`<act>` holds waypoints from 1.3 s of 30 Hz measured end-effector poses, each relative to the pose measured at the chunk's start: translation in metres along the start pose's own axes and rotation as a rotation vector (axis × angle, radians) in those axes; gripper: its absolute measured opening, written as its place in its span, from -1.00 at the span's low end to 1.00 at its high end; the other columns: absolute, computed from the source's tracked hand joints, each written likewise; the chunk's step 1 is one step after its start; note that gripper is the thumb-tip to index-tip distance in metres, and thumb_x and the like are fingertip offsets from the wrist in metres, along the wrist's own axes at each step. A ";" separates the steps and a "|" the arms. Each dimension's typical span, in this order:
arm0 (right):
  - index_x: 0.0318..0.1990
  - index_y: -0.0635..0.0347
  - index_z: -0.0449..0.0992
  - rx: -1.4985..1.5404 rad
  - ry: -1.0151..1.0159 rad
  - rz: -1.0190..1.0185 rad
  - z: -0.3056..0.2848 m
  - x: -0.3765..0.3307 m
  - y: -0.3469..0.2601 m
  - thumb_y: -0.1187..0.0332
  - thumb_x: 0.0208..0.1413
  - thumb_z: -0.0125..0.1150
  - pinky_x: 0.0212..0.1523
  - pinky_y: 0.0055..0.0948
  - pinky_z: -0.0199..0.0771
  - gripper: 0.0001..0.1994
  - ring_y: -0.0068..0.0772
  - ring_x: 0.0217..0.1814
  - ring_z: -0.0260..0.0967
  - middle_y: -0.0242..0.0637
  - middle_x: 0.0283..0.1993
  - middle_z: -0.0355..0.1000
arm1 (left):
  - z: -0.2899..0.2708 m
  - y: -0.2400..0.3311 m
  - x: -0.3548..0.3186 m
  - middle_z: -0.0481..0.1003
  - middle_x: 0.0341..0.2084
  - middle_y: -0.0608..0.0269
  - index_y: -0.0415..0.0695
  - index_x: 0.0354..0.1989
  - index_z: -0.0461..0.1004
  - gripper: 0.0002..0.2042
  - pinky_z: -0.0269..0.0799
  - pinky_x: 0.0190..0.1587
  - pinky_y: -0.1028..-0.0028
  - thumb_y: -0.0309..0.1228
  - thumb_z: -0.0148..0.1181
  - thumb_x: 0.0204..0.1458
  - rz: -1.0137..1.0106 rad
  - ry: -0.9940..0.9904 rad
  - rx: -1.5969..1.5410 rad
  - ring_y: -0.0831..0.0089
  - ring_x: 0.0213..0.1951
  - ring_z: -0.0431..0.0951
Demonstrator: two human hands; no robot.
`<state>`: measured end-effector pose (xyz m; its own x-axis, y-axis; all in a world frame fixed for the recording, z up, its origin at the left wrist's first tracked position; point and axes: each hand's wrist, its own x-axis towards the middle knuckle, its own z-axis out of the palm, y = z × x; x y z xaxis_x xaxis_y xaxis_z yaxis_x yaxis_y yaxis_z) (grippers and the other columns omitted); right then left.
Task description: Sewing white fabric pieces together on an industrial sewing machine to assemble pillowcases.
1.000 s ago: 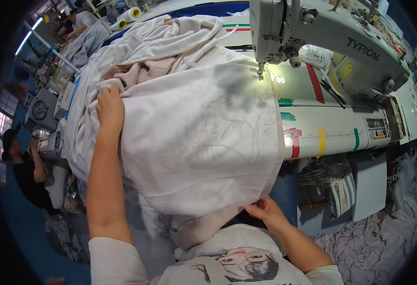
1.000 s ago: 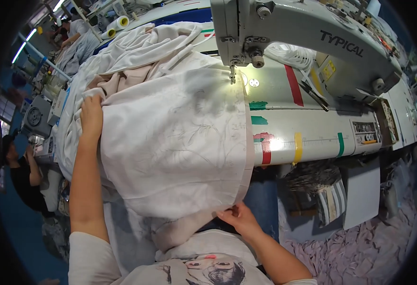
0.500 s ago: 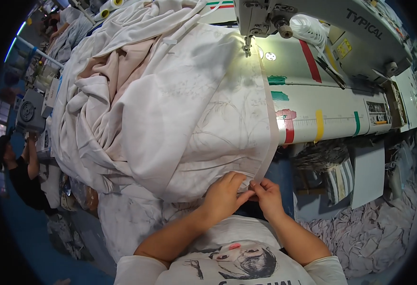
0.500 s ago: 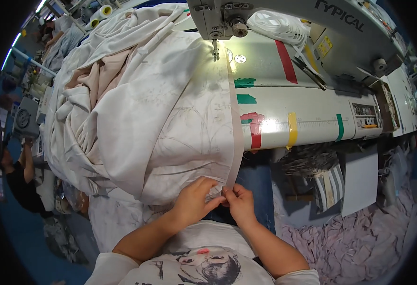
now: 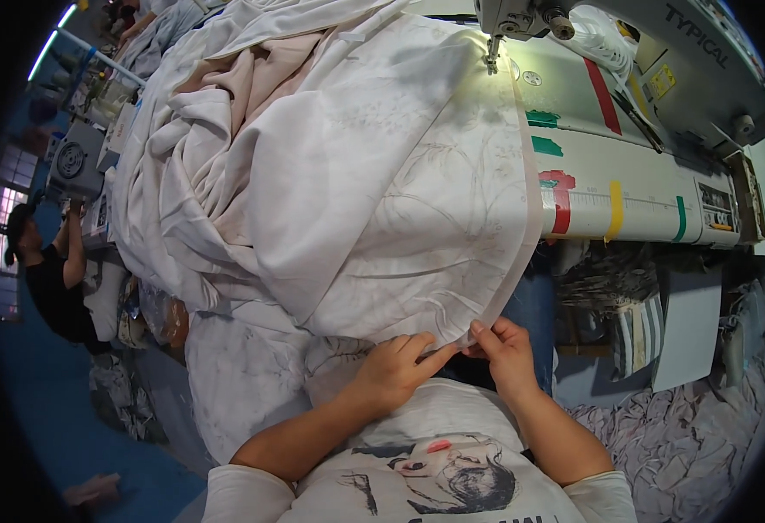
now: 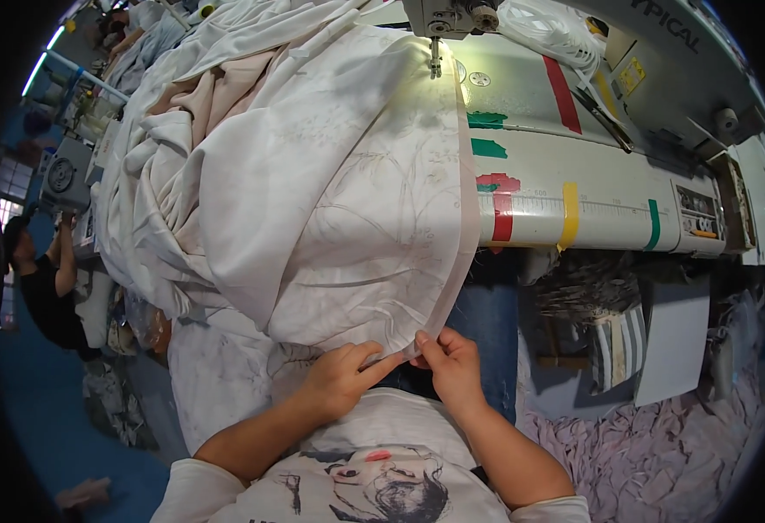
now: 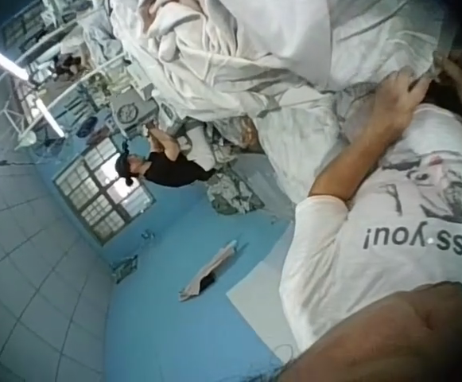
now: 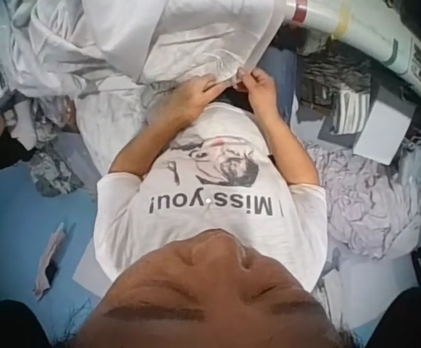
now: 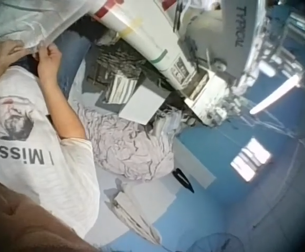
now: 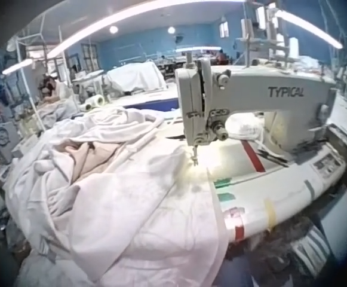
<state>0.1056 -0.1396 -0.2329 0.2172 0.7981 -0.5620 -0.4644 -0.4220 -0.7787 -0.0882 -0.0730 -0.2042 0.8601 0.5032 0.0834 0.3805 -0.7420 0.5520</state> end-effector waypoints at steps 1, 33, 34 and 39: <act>-0.21 0.28 0.54 -0.004 -0.016 -0.020 0.001 -0.001 0.000 0.31 0.21 0.18 -0.25 -0.53 0.52 -0.81 -0.57 -0.35 0.46 -0.32 -0.31 0.54 | 0.004 -0.002 -0.006 0.47 -0.21 0.09 -0.12 -0.11 0.54 -0.72 0.46 -0.22 0.36 -0.51 0.12 -0.05 -0.061 0.035 -0.002 0.19 -0.25 0.51; -0.20 0.30 0.49 -0.705 -0.265 -0.728 0.072 -0.056 -0.076 0.49 -0.05 0.36 -0.17 -0.41 0.48 -0.76 -0.32 -0.25 0.48 -0.20 -0.26 0.51 | -0.178 0.064 -0.134 0.56 -0.53 0.18 -0.22 -0.55 0.51 -0.87 0.42 -0.41 0.53 -0.61 0.38 -0.18 -0.455 1.052 0.030 0.43 -0.43 0.57; -0.18 0.28 0.49 -0.877 -0.230 -1.014 0.088 -0.060 -0.094 0.49 -0.11 0.40 -0.16 -0.37 0.47 -0.70 -0.22 -0.22 0.47 -0.15 -0.23 0.50 | -0.180 0.071 -0.132 0.57 -0.48 0.18 -0.19 -0.53 0.50 -0.86 0.46 -0.40 0.51 -0.61 0.39 -0.19 -0.419 1.019 0.131 0.39 -0.43 0.58; -0.07 0.20 0.54 -1.140 -0.479 -1.738 0.159 -0.102 -0.173 0.39 -0.07 0.27 0.07 -0.15 0.36 -0.66 -0.18 0.03 0.39 -0.14 -0.01 0.44 | -0.204 0.124 -0.117 0.56 -0.19 0.10 -0.12 -0.24 0.54 -0.78 0.56 -0.11 0.38 -0.45 0.38 -0.09 0.214 0.580 0.263 0.30 -0.19 0.60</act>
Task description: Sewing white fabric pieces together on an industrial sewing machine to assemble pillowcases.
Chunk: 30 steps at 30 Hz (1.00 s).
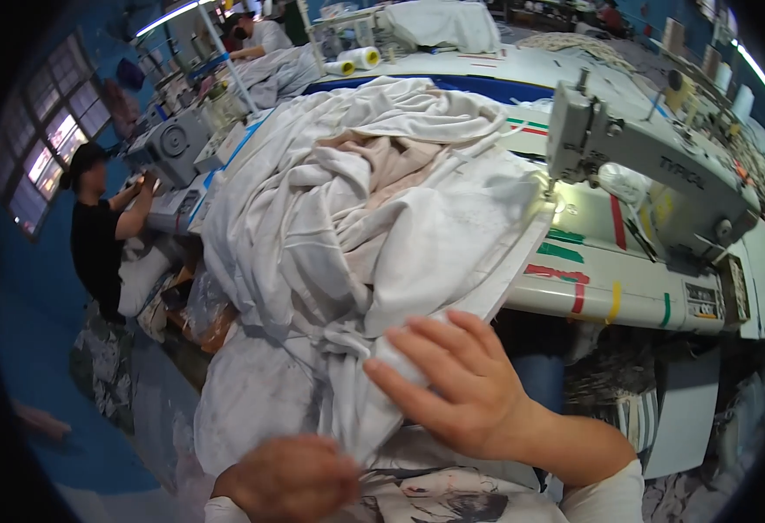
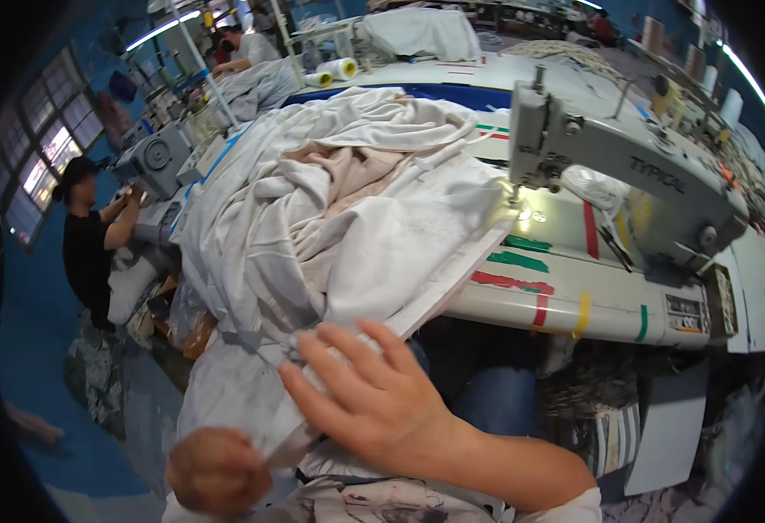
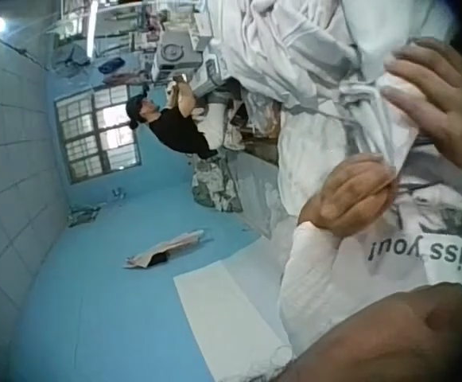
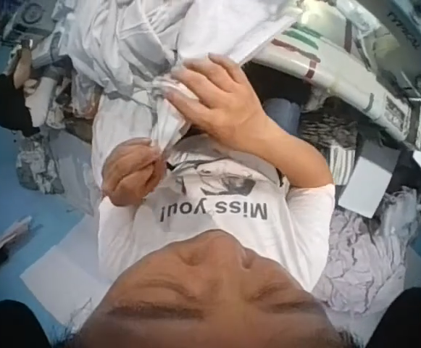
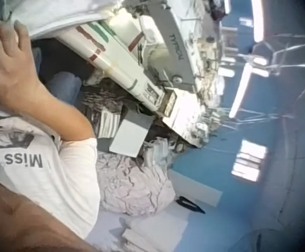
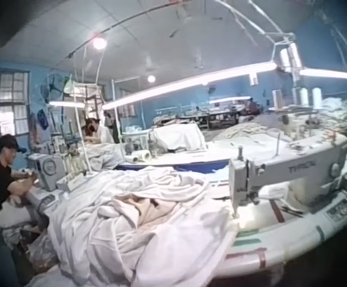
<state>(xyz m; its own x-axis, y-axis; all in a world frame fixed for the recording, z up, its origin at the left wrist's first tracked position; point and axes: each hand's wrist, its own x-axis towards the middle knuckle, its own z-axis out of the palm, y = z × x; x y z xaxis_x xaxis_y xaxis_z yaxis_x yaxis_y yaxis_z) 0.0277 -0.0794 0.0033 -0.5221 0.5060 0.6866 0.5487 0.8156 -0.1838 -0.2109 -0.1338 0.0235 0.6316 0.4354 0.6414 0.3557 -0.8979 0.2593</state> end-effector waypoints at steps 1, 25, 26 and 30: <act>-0.08 0.21 0.55 0.079 -0.080 -0.025 -0.011 0.001 0.000 0.38 -0.08 0.25 0.03 -0.18 0.39 -0.66 -0.21 -0.04 0.43 -0.17 -0.07 0.48 | 0.013 0.023 0.024 0.53 -0.31 0.08 -0.22 -0.13 0.43 -0.74 0.53 -0.28 0.41 -0.46 0.22 -0.01 0.050 0.160 -0.096 0.32 -0.35 0.57; -0.09 0.46 0.53 1.096 -0.142 1.117 0.019 -0.197 -0.021 0.52 0.17 0.08 0.01 -0.41 0.45 -0.78 -0.23 -0.06 0.52 -0.04 -0.09 0.54 | 0.092 -0.117 -0.012 0.36 0.13 -0.10 -0.28 0.22 0.26 -0.39 0.25 0.22 0.30 -0.42 0.30 -0.04 -0.831 -0.758 -0.657 0.13 0.18 0.36; -0.09 0.46 0.53 1.105 -0.149 1.111 0.016 -0.191 -0.019 0.52 0.17 0.08 0.01 -0.41 0.45 -0.78 -0.23 -0.06 0.52 -0.04 -0.09 0.54 | 0.106 -0.127 0.005 0.29 0.20 -0.11 -0.27 0.20 0.29 -0.40 0.20 0.25 0.25 -0.39 0.32 -0.05 -0.698 -0.483 -0.491 0.08 0.24 0.29; -0.12 0.38 0.54 1.179 -0.164 1.196 0.012 -0.185 -0.003 0.16 0.26 0.10 -0.18 -0.40 0.45 -0.63 -0.30 -0.16 0.50 -0.14 -0.18 0.56 | 0.186 -0.184 0.089 0.55 -0.27 -0.02 -0.27 -0.06 0.42 -0.62 0.48 -0.12 0.26 -0.36 0.30 -0.03 -0.397 0.068 0.720 0.03 -0.18 0.57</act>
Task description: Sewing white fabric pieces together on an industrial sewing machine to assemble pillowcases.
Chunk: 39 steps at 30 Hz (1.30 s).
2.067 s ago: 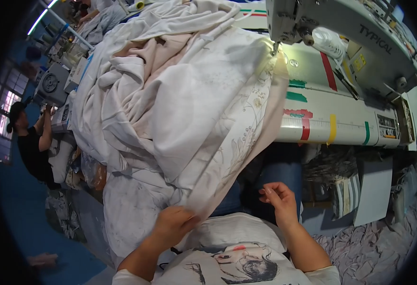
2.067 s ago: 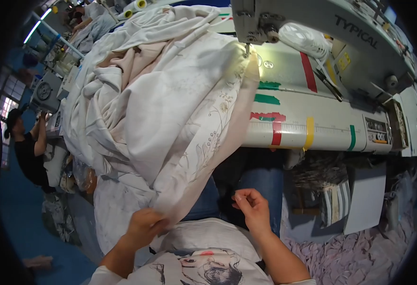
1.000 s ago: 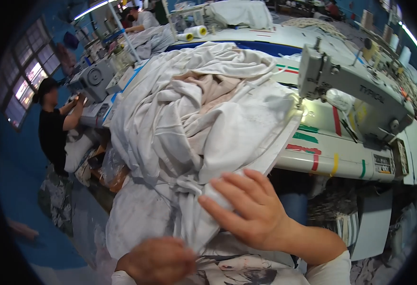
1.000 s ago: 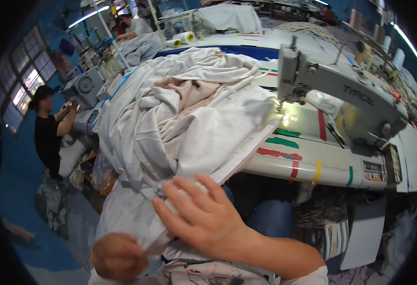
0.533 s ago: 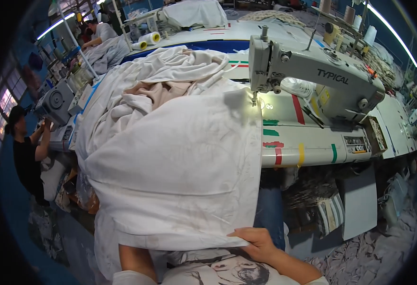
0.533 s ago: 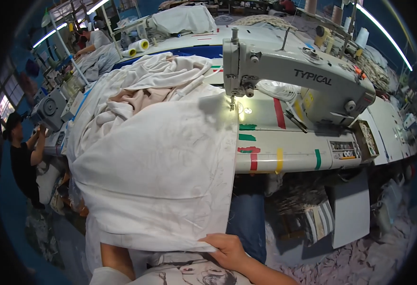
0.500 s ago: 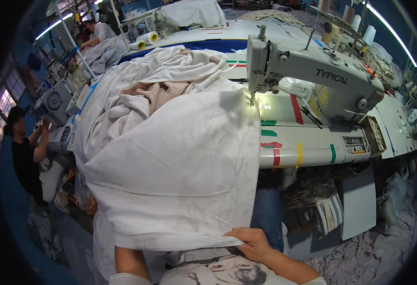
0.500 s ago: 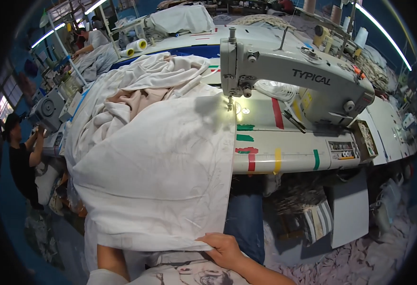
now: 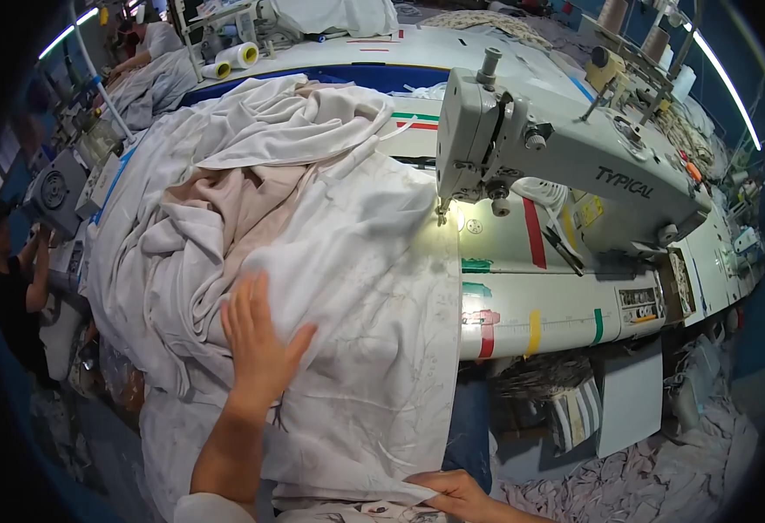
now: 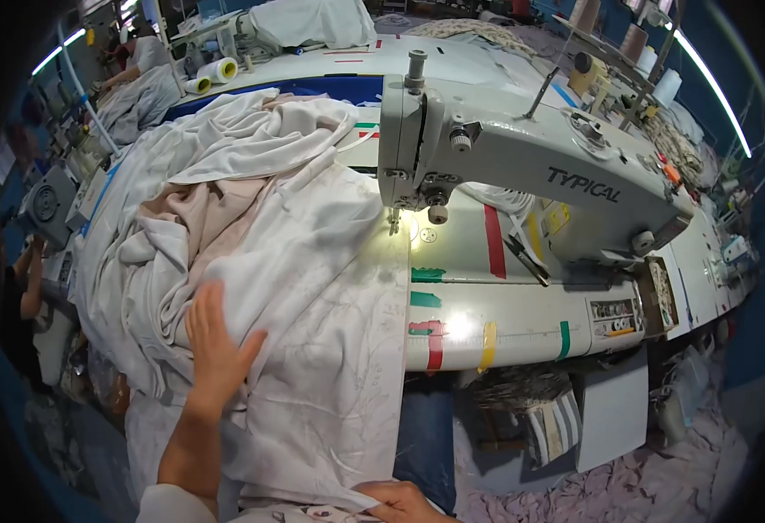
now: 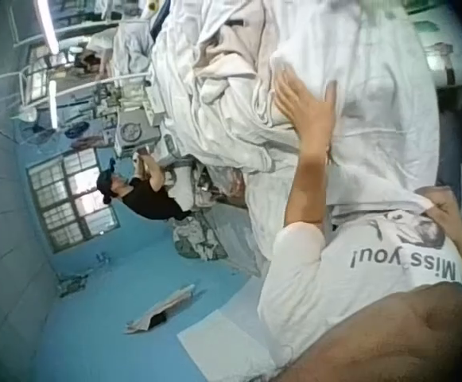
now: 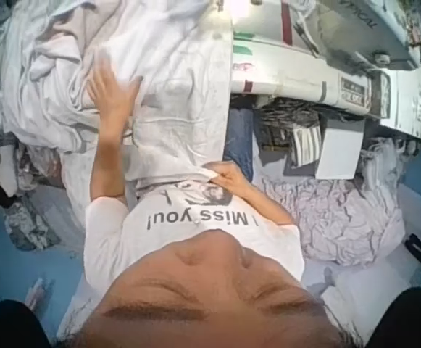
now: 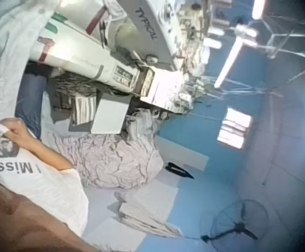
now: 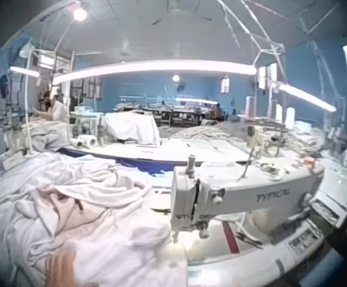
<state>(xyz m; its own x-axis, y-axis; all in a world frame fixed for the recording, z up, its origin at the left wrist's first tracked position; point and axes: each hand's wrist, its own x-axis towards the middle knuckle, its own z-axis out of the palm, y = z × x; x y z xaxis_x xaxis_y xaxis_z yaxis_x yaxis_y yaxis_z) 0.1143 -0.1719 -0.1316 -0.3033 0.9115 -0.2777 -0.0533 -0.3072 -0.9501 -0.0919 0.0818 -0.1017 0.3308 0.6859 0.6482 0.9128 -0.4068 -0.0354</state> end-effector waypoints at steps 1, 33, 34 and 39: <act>-0.14 0.39 0.54 0.065 0.012 -0.002 -0.001 0.002 0.001 0.18 0.27 0.10 -0.15 -0.39 0.44 -0.65 -0.28 -0.14 0.50 -0.12 -0.17 0.55 | 0.020 -0.002 0.006 0.55 -0.27 -0.02 -0.27 -0.06 0.42 -0.62 0.48 -0.12 0.26 -0.36 0.30 -0.03 -0.009 -0.007 -0.014 0.03 -0.18 0.57; -0.26 0.34 0.56 -0.211 0.131 -0.376 -0.109 0.122 -0.076 0.36 0.13 0.14 -0.16 -0.20 0.47 -0.81 -0.01 -0.20 0.51 -0.05 -0.27 0.52 | 0.126 -0.005 0.145 0.35 0.02 -0.20 -0.25 0.13 0.30 -0.46 0.30 0.06 0.13 -0.17 0.23 0.06 0.155 -0.412 -0.050 0.02 0.05 0.38; -0.27 0.33 0.56 -0.222 0.119 -0.405 -0.110 0.126 -0.081 0.37 0.13 0.15 -0.18 -0.21 0.48 -0.82 -0.02 -0.21 0.51 -0.05 -0.28 0.52 | 0.114 -0.003 0.134 0.42 -0.07 -0.18 -0.24 0.04 0.36 -0.54 0.35 -0.01 0.11 -0.19 0.23 0.06 0.155 -0.474 -0.063 -0.01 -0.04 0.43; -0.14 0.42 0.54 -0.248 0.047 -0.395 -0.127 0.147 -0.092 0.53 0.12 0.09 0.03 -0.31 0.45 -0.80 -0.16 -0.07 0.51 -0.03 -0.14 0.53 | 0.162 -0.023 0.158 0.47 -0.36 -0.08 -0.20 -0.26 0.34 -0.77 0.37 -0.25 0.08 -0.32 0.20 0.07 -0.019 -0.497 -0.296 -0.09 -0.29 0.47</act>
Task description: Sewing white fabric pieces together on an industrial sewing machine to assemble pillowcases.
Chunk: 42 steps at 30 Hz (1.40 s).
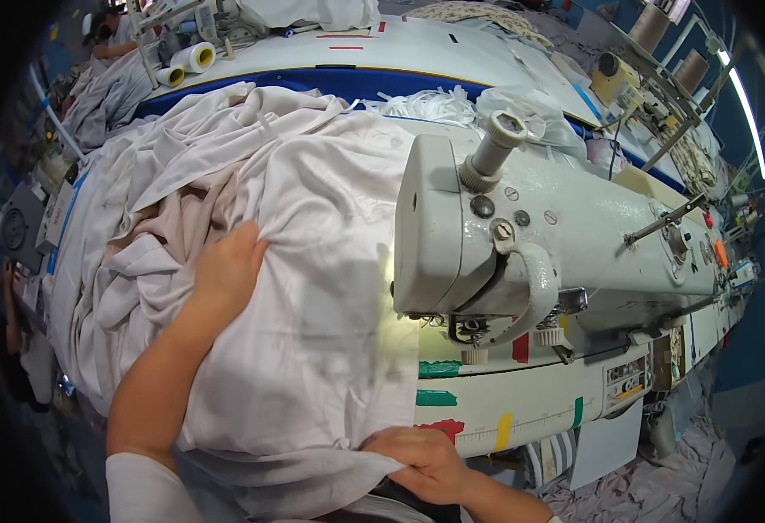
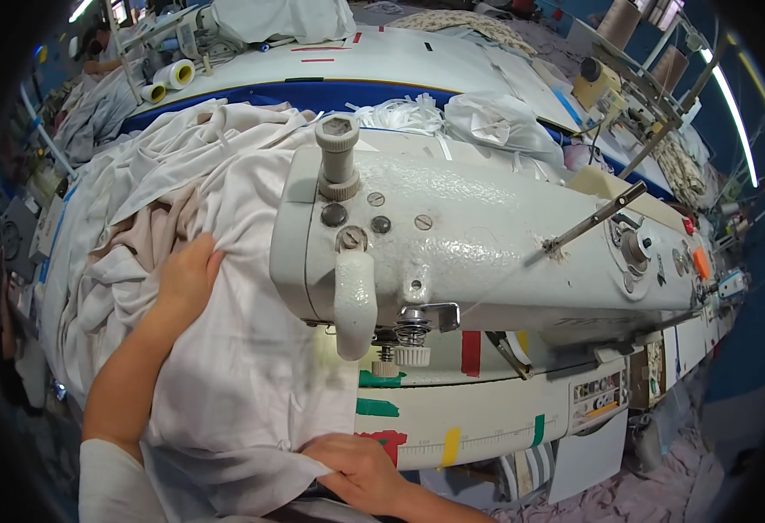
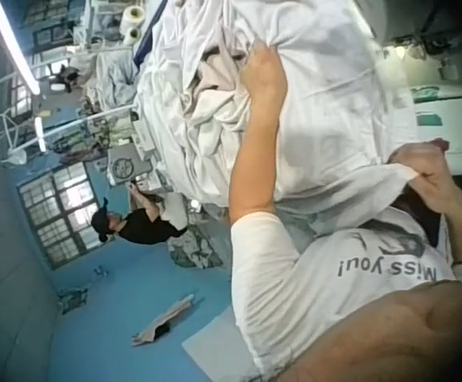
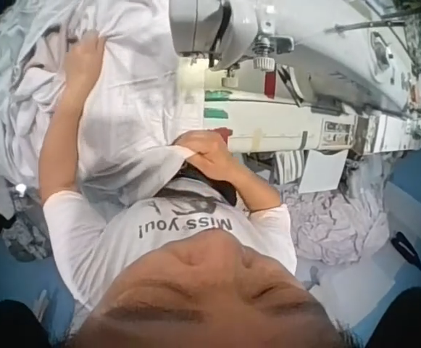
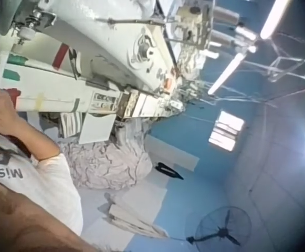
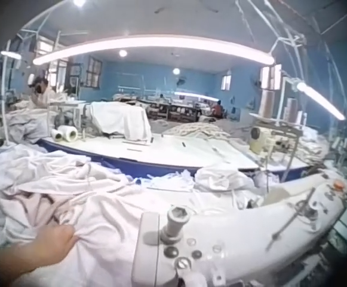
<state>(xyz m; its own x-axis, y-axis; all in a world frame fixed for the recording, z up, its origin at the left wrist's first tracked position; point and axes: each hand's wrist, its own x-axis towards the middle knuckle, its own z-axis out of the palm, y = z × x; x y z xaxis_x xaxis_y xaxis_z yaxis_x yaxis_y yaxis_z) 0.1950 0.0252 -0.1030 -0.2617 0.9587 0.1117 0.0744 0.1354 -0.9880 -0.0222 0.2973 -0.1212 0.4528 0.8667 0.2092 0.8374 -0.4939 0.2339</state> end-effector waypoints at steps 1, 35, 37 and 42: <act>-0.15 0.41 0.54 0.003 -0.004 0.016 -0.003 0.005 -0.001 0.53 0.11 0.10 0.03 -0.29 0.45 -0.81 -0.13 -0.08 0.51 -0.04 -0.15 0.53 | 0.003 -0.005 0.015 0.46 -0.44 -0.05 -0.19 -0.34 0.31 -0.80 0.36 -0.34 0.07 -0.36 0.18 0.08 0.058 0.112 0.011 -0.10 -0.36 0.48; -0.26 0.19 0.56 -0.310 0.060 -0.012 -0.015 0.049 0.008 0.48 -0.03 0.23 0.04 -0.21 0.41 -0.86 -0.11 -0.27 0.42 -0.21 -0.38 0.45 | 0.037 0.020 0.151 0.49 -0.19 -0.16 -0.20 -0.09 0.33 -0.73 0.37 -0.05 0.08 -0.38 0.13 0.07 -0.035 0.061 -0.084 -0.09 -0.08 0.47; -0.27 0.19 0.56 -0.338 0.063 -0.076 -0.005 0.043 0.008 0.48 -0.06 0.25 -0.02 -0.21 0.42 -0.84 -0.09 -0.28 0.41 -0.21 -0.39 0.44 | 0.021 0.024 0.109 0.39 0.00 -0.15 -0.20 0.11 0.29 -0.57 0.32 0.08 0.16 -0.38 0.17 0.05 0.255 0.202 -0.061 -0.07 0.05 0.39; -0.29 0.24 0.52 -0.560 0.105 -0.182 0.000 0.034 0.002 0.54 -0.20 0.26 -0.22 -0.20 0.38 -0.77 -0.03 -0.29 0.39 -0.16 -0.39 0.42 | -0.065 0.035 -0.077 0.45 -0.11 0.03 -0.14 -0.03 0.38 -0.63 0.38 -0.07 0.22 -0.50 0.27 -0.05 0.516 0.212 -0.239 0.07 -0.07 0.45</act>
<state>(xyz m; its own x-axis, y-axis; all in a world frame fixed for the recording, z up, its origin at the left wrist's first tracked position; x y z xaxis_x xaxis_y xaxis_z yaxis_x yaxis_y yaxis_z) 0.1868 0.0580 -0.1011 -0.2233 0.9235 0.3120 0.5407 0.3837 -0.7486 -0.0476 0.2089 -0.0675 0.6904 0.4910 0.5313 0.4234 -0.8698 0.2535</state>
